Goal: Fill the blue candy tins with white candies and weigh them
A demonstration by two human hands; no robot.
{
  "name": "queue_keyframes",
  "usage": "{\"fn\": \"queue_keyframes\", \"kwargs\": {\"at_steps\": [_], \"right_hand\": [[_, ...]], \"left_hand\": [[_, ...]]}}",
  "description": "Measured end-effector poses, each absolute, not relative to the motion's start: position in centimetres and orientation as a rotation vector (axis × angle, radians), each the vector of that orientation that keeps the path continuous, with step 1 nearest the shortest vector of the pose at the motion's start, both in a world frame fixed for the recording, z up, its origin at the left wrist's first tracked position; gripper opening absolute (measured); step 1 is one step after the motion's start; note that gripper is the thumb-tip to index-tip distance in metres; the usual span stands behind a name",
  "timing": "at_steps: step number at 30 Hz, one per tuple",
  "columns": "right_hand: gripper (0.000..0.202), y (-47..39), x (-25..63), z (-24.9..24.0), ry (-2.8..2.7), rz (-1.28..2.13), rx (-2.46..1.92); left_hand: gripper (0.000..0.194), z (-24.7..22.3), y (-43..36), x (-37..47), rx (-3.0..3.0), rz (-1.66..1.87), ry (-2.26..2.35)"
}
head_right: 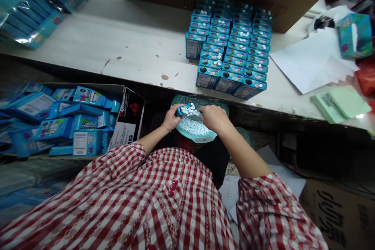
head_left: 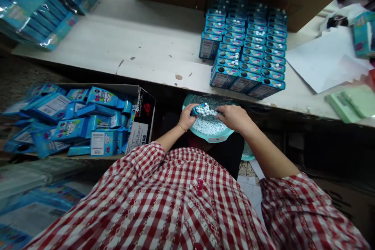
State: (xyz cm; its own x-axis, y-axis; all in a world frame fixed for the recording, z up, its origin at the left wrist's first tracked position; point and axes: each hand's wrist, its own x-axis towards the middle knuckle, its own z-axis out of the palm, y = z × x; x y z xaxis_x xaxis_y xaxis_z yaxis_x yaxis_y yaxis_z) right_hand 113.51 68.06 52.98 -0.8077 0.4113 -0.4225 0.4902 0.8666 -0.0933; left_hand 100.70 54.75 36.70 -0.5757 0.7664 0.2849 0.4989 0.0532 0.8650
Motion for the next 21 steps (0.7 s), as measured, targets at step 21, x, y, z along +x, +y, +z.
{"fn": "queue_keyframes", "kwargs": {"at_steps": [21], "right_hand": [[0.035,69.7,115.5,37.4,2.344,-0.68,0.979]], "left_hand": [[0.034,36.7,52.2,99.4,1.127,1.675,2.067]]}}
